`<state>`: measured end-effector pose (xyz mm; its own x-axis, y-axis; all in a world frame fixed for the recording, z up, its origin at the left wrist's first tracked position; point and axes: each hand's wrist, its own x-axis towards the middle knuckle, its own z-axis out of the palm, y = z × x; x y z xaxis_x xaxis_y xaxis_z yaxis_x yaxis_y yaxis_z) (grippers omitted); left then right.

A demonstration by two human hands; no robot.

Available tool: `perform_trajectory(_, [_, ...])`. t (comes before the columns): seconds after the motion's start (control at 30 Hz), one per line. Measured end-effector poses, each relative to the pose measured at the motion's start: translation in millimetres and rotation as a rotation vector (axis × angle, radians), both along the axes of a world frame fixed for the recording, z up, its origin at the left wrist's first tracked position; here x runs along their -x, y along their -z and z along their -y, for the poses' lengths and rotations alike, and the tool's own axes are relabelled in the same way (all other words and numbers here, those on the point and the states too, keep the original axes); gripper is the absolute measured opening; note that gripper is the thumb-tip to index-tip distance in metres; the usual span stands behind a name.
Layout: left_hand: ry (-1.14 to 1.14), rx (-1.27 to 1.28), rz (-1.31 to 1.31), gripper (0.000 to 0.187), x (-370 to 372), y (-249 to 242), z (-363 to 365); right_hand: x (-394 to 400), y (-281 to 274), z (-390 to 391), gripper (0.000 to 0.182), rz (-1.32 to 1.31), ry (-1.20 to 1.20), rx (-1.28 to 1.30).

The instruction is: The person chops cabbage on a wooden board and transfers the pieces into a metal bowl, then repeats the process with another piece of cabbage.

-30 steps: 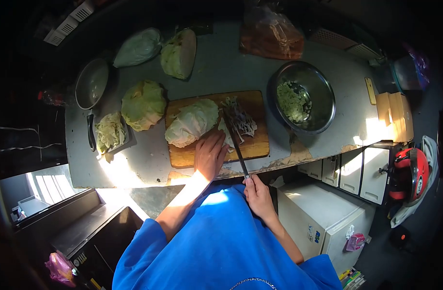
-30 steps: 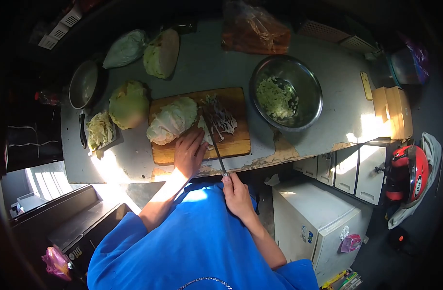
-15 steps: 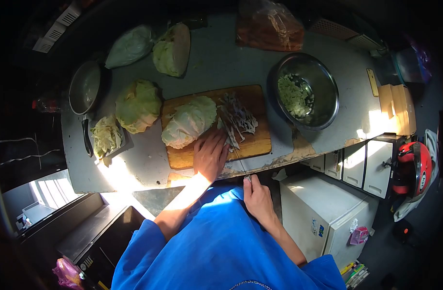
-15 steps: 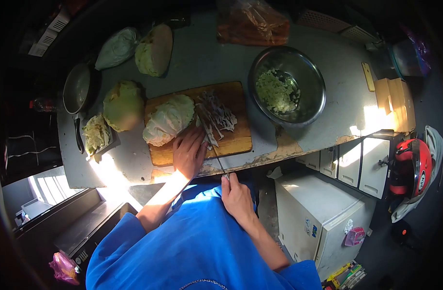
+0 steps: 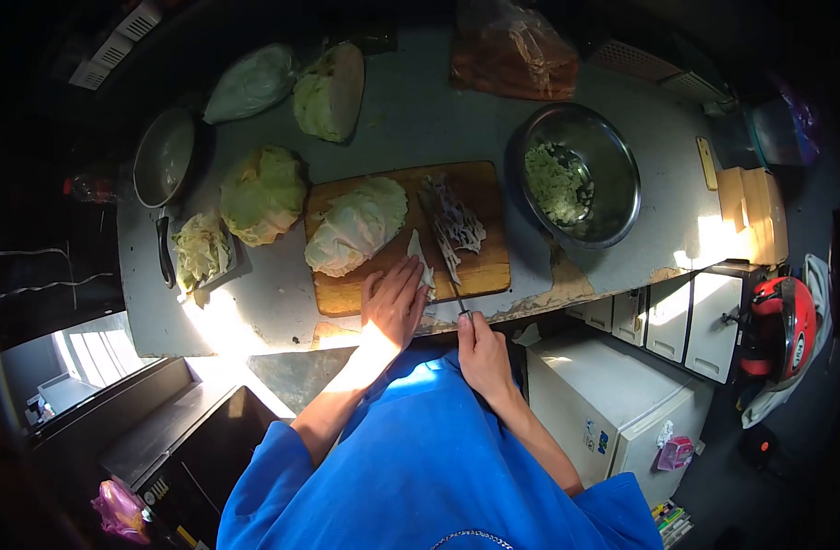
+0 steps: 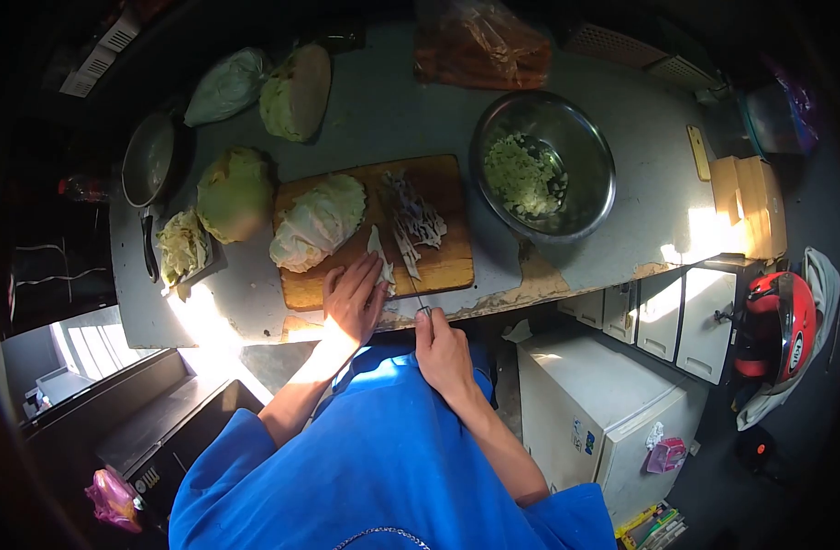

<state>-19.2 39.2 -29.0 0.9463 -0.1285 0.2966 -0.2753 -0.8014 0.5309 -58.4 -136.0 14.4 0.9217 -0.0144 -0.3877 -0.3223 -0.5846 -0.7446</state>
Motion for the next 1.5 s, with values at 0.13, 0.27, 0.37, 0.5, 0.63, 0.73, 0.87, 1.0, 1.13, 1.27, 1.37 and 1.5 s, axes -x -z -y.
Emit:
perform_trajectory(0.13, [-0.02, -0.009, -0.014, 0.037, -6, -1, 4, 3, -13, 8, 0.029, 0.003, 0.013, 0.016])
perform_trajectory(0.27, [-0.008, -0.04, -0.029, 0.038, -17, 2, 6, 11, -21, 6, 0.029, -0.038, 0.001, -0.053])
perform_trajectory(0.37, [0.002, 0.006, -0.005, 0.036, -20, 7, 5, 14, -20, 4, 0.029, -0.072, -0.007, -0.056])
perform_trajectory(0.5, [0.01, 0.026, 0.008, 0.034, -23, 13, 2, 16, -19, 4, 0.029, -0.092, -0.013, -0.051])
perform_trajectory(0.63, [0.017, 0.085, -0.009, 0.033, -24, 17, 2, 18, -20, 0, 0.029, -0.115, 0.0, -0.062])
perform_trajectory(0.73, [0.023, 0.11, -0.02, 0.034, -26, 15, 2, 19, -19, -4, 0.029, -0.101, 0.008, -0.051])
perform_trajectory(0.87, [0.058, 0.093, 0.01, 0.033, -27, 13, 1, 22, -11, -13, 0.031, -0.093, 0.011, 0.045])
perform_trajectory(1.0, [0.079, 0.068, 0.023, 0.032, -27, 14, -1, 23, -2, -19, 0.033, -0.096, -0.03, 0.184])
perform_trajectory(1.13, [0.128, 0.044, 0.02, 0.03, -28, 14, -5, 13, 0, -22, 0.033, -0.027, 0.0, 0.173])
perform_trajectory(1.27, [0.155, 0.038, 0.022, 0.029, -21, 12, -8, -4, 8, -31, 0.033, -0.006, 0.016, 0.135])
perform_trajectory(1.37, [0.152, 0.06, 0.046, 0.03, -15, 16, -9, -9, 15, -30, 0.033, 0.067, 0.024, 0.058])
perform_trajectory(1.5, [0.124, 0.086, 0.038, 0.029, -15, 18, -6, -9, 0, -19, 0.031, 0.101, 0.094, -0.051])
